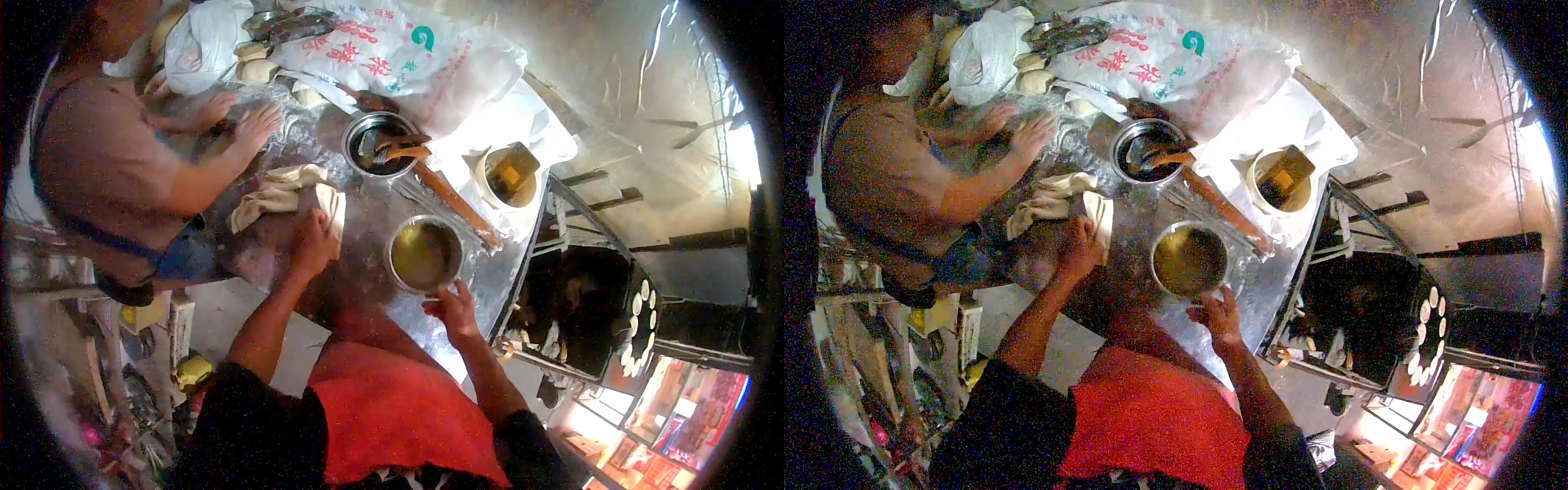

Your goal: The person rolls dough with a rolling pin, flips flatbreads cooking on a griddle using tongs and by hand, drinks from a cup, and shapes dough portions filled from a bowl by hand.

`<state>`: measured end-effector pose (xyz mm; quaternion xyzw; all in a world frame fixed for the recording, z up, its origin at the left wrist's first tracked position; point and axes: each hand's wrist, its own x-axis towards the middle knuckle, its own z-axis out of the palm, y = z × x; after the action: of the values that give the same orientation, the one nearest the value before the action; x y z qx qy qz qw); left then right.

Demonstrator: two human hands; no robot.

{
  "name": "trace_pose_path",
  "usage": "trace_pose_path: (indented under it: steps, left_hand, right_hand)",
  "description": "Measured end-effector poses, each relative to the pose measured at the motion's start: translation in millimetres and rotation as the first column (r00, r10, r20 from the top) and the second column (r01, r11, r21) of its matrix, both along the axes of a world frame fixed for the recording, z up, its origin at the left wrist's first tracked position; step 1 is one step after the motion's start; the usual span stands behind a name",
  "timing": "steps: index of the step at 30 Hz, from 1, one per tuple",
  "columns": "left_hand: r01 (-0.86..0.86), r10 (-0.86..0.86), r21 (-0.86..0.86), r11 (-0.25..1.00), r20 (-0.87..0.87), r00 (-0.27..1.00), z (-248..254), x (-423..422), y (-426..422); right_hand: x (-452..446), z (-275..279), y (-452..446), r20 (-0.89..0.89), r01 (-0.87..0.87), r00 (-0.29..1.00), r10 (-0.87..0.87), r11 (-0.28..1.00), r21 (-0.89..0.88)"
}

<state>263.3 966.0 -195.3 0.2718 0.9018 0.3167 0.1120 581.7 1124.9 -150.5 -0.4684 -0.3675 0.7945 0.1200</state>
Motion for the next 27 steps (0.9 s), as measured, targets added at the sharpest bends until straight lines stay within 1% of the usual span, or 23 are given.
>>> trace_pose_path:
  steps: [1,2,3,4,6,8,9,10,11,12,13,14,15,16,17,18,19,20,22,23,24,25,27]
  left_hand:
    - [0.053,-0.057,0.055,0.997,0.083,0.995,2,2,-7]
    - [0.103,-0.121,0.114,0.988,0.166,0.979,4,4,-14]
    - [0.111,-0.128,0.104,0.988,0.168,0.977,5,8,-23]
    - [0.111,-0.126,0.090,0.990,0.181,0.975,7,11,-34]
    - [0.111,-0.122,0.068,0.992,0.194,0.973,16,11,-48]
    - [0.223,-0.295,0.201,0.954,0.484,0.824,36,15,-55]
    - [0.396,-0.355,0.034,0.918,0.519,0.778,47,20,-53]
    - [0.451,-0.341,0.052,0.891,0.732,0.589,82,29,-41]
    - [0.616,-0.516,0.113,0.780,0.672,0.531,85,40,-28]
    - [0.757,-0.670,0.154,0.635,0.597,0.441,87,50,-17]
    - [0.758,-0.672,0.156,0.633,0.596,0.439,83,61,-7]
    - [0.710,-0.736,0.307,0.633,0.523,0.430,74,73,4]
    - [0.652,-0.790,0.455,0.606,0.439,0.428,64,81,12]
    - [0.656,-0.797,0.461,0.597,0.432,0.422,58,83,18]
    - [0.354,-0.580,0.465,0.811,0.568,0.584,52,81,26]
    - [0.002,-0.310,0.404,0.915,0.699,0.644,44,79,34]
    - [0.007,-0.316,0.407,0.914,0.698,0.643,27,77,47]
    - [-0.053,-0.221,0.451,0.891,0.532,0.818,4,74,64]
    - [-0.098,-0.097,0.513,0.853,0.341,0.935,-16,74,77]
    - [-0.021,-0.063,0.442,0.897,0.174,0.983,-19,70,79]
    - [-0.079,-0.082,0.429,0.900,0.343,0.936,-21,70,78]
    - [-0.146,-0.083,0.399,0.905,0.503,0.860,-4,71,78]
    - [-0.237,-0.053,0.289,0.928,0.730,0.681,24,68,76]
  right_hand:
    - [-11,6,2,-0.006,0.005,1.000,-0.005,1.000,-0.011]
    - [-20,14,2,0.009,-0.074,0.997,0.074,0.997,0.005]
    - [-21,17,2,0.029,-0.152,0.988,0.151,0.988,0.020]
    - [-16,8,-1,0.030,-0.145,0.989,0.144,0.989,0.011]
    - [-6,-18,-8,0.077,-0.376,0.926,0.369,0.919,0.122]
    - [-5,-3,-17,0.130,-0.427,0.902,0.413,0.896,0.118]
    - [-4,2,-24,0.253,-0.508,0.857,0.450,0.821,0.262]
    - [-3,7,-30,0.380,-0.591,0.802,0.461,0.710,0.383]
    - [-2,14,-35,0.196,-0.469,0.883,0.426,0.803,0.367]
    - [0,14,-35,0.198,-0.470,0.883,0.426,0.803,0.367]
    - [4,14,-34,0.232,-0.509,0.857,0.460,0.686,0.520]
    - [10,14,-30,0.275,-0.530,0.831,0.483,0.541,0.653]
    - [26,-9,-26,0.241,-0.551,0.821,0.517,0.608,0.572]
    - [32,-4,-22,0.246,-0.547,0.825,0.509,0.606,0.578]
    - [36,2,-20,0.393,-0.648,0.759,0.520,0.536,0.541]
    - [41,6,-19,0.528,-0.740,0.672,0.519,0.467,0.483]
    - [56,-10,-23,0.592,-0.728,0.686,0.424,0.372,0.577]
    - [61,-10,-29,0.593,-0.727,0.687,0.421,0.373,0.577]
    - [69,-7,-35,0.538,-0.639,0.767,0.351,0.343,0.688]
    - [71,-5,-37,0.540,-0.637,0.769,0.342,0.339,0.693]
    - [71,-4,-39,0.563,-0.641,0.765,0.314,0.275,0.717]
    - [71,-3,-42,0.583,-0.644,0.760,0.287,0.213,0.735]
    - [67,-11,-44,0.575,-0.619,0.777,0.256,0.139,0.773]
